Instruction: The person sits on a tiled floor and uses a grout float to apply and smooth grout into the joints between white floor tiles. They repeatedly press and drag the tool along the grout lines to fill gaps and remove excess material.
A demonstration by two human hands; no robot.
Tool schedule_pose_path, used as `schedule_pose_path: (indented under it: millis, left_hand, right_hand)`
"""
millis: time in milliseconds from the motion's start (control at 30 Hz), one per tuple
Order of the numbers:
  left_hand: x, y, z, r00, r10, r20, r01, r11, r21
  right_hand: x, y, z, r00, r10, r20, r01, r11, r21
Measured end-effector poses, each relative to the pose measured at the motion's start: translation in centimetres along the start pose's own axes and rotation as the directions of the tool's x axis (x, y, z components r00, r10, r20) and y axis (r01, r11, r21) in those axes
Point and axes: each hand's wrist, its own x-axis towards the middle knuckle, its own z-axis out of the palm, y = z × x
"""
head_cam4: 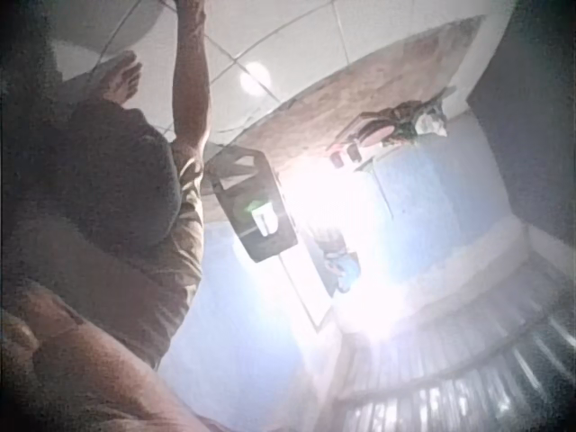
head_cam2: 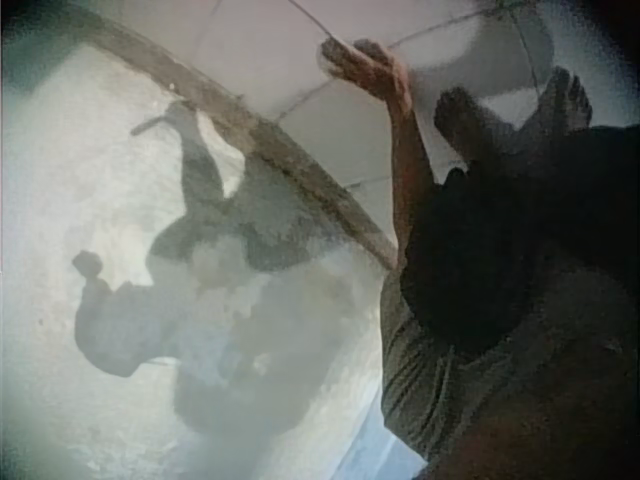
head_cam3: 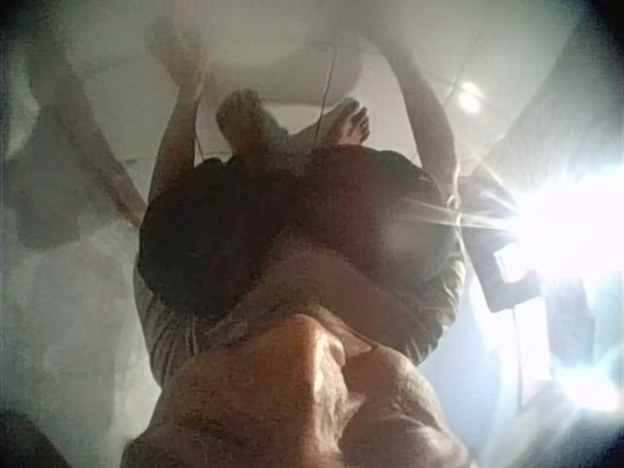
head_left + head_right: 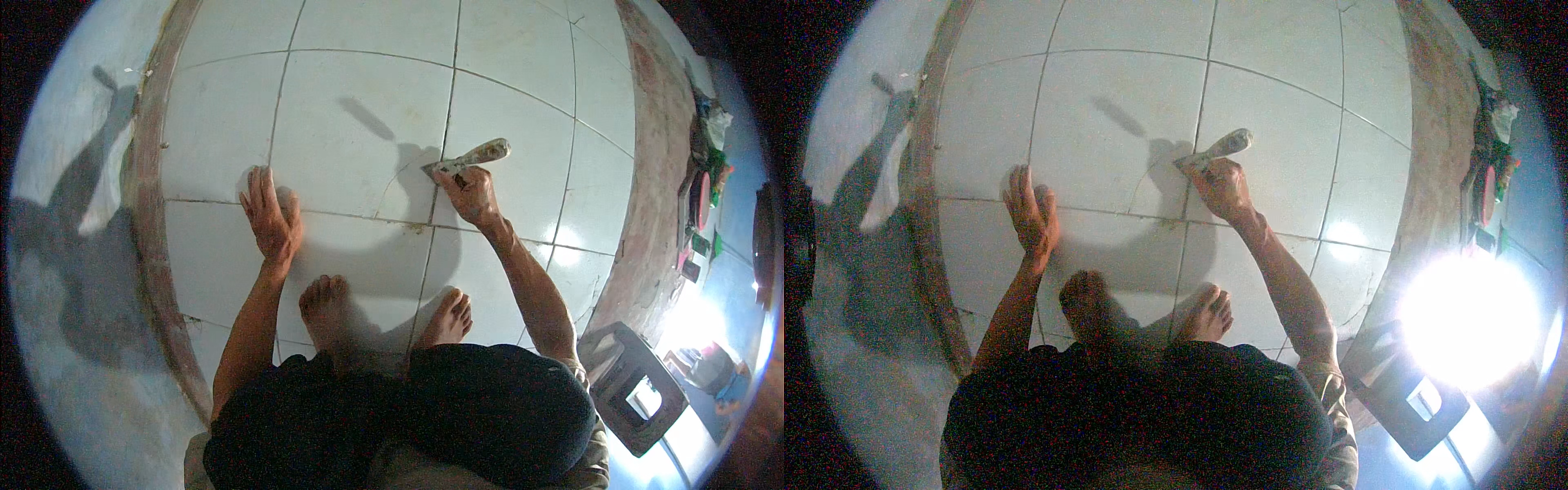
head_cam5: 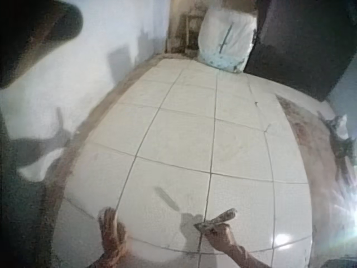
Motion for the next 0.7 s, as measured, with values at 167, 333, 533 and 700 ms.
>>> schedule_pose_path:
  millis: [167,333,533,700]
  left_hand:
    - [0.2,0.1,0.2,1.0,-0.013,0.005,0.013,1.0,-0.007]
    - [-0.1,-0.3,0.3,1.0,0.024,-0.011,-0.024,0.999,0.028]
    - [-0.4,-0.5,0.2,1.0,0.011,-0.006,-0.011,1.0,0.027]
    - [-0.2,-0.1,0.4,1.0,-0.012,0.026,0.012,1.0,0.002]
  right_hand:
    - [-2.3,1.2,1.8,0.941,-0.248,0.23,0.275,0.957,-0.09]
    - [-3.1,-0.6,1.6,0.923,-0.301,0.241,0.334,0.936,-0.112]
    - [1.3,-1.1,0.8,0.988,-0.076,0.137,0.1,0.978,-0.182]
    - [7.7,-1.5,-1.7,0.927,0.036,-0.374,-0.044,0.999,-0.013]
